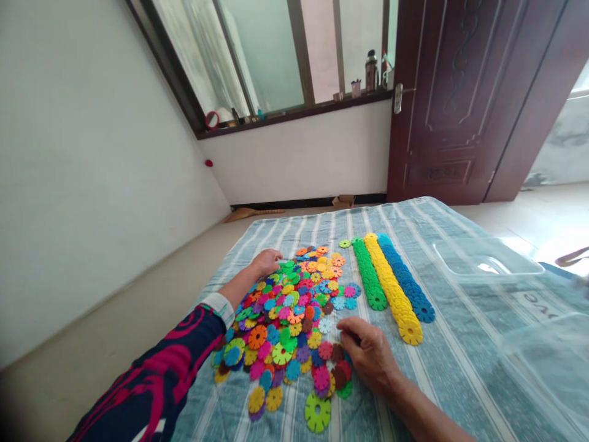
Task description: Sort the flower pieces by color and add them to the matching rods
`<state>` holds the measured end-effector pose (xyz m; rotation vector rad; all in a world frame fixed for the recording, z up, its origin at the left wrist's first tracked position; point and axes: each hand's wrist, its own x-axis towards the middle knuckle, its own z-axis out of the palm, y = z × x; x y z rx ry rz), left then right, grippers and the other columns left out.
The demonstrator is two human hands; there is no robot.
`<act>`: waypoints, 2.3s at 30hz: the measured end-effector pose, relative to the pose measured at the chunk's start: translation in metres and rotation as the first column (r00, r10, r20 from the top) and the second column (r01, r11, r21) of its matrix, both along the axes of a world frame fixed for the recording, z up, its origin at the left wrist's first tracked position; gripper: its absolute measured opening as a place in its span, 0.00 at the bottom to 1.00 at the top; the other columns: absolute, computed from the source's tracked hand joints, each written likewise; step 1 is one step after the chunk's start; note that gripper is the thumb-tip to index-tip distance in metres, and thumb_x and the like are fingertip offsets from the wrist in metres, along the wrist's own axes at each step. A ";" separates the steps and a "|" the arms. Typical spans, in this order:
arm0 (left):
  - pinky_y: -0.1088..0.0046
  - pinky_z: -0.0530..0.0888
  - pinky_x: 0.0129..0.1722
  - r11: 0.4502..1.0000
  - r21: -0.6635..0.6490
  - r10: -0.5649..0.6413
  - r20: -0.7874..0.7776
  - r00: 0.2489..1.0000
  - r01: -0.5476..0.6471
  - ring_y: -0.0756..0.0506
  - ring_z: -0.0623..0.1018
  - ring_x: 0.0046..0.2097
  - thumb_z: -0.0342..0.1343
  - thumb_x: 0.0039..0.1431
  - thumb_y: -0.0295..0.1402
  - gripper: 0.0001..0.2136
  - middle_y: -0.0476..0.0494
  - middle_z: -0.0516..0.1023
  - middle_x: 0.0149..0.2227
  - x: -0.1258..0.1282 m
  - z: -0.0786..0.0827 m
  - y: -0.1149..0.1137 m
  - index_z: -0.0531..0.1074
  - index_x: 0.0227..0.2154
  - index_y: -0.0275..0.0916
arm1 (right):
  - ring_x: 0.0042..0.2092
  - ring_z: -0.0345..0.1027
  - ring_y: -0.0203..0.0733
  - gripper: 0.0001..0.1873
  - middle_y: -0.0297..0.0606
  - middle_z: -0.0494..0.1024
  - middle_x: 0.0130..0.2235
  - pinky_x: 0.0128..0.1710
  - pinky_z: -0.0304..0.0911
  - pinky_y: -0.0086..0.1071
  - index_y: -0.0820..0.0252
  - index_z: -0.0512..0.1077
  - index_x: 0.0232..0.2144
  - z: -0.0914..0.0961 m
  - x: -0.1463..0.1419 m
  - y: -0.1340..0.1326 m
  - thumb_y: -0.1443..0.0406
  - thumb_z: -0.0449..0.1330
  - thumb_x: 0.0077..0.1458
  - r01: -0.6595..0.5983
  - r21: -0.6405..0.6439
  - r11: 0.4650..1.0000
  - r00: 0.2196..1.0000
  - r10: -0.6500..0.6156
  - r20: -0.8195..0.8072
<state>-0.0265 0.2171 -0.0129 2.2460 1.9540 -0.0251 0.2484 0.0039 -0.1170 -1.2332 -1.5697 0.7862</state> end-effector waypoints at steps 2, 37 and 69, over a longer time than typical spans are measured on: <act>0.58 0.76 0.47 0.998 -0.055 -0.009 -0.007 1.000 0.008 0.40 0.76 0.50 0.57 0.63 0.39 0.17 0.40 0.73 0.53 -0.005 -0.005 0.005 0.70 0.52 0.37 | 0.36 0.75 0.44 0.13 0.38 0.81 0.33 0.37 0.69 0.33 0.57 0.77 0.34 0.001 0.000 0.000 0.60 0.55 0.55 -0.005 -0.002 1.000 1.000 0.005 0.008; 0.77 0.69 0.30 0.870 0.085 -0.433 0.602 0.671 0.485 0.50 0.74 0.28 0.57 0.45 0.27 0.04 0.52 0.76 0.23 0.205 -0.039 -0.093 0.77 0.24 0.36 | 0.30 0.70 0.37 0.11 0.33 0.79 0.29 0.32 0.63 0.29 0.57 0.77 0.32 0.013 0.000 0.009 0.72 0.55 0.51 -0.031 0.043 0.999 0.999 0.030 0.025; 0.74 0.65 0.33 0.915 0.289 0.244 0.163 0.956 -0.283 0.45 0.76 0.34 0.54 0.51 0.29 0.07 0.44 0.79 0.27 -0.053 0.002 -0.081 0.77 0.23 0.38 | 0.36 0.77 0.47 0.14 0.40 0.83 0.34 0.36 0.71 0.36 0.56 0.79 0.33 -0.001 0.006 -0.003 0.56 0.57 0.53 0.022 -0.034 0.999 1.000 -0.021 0.017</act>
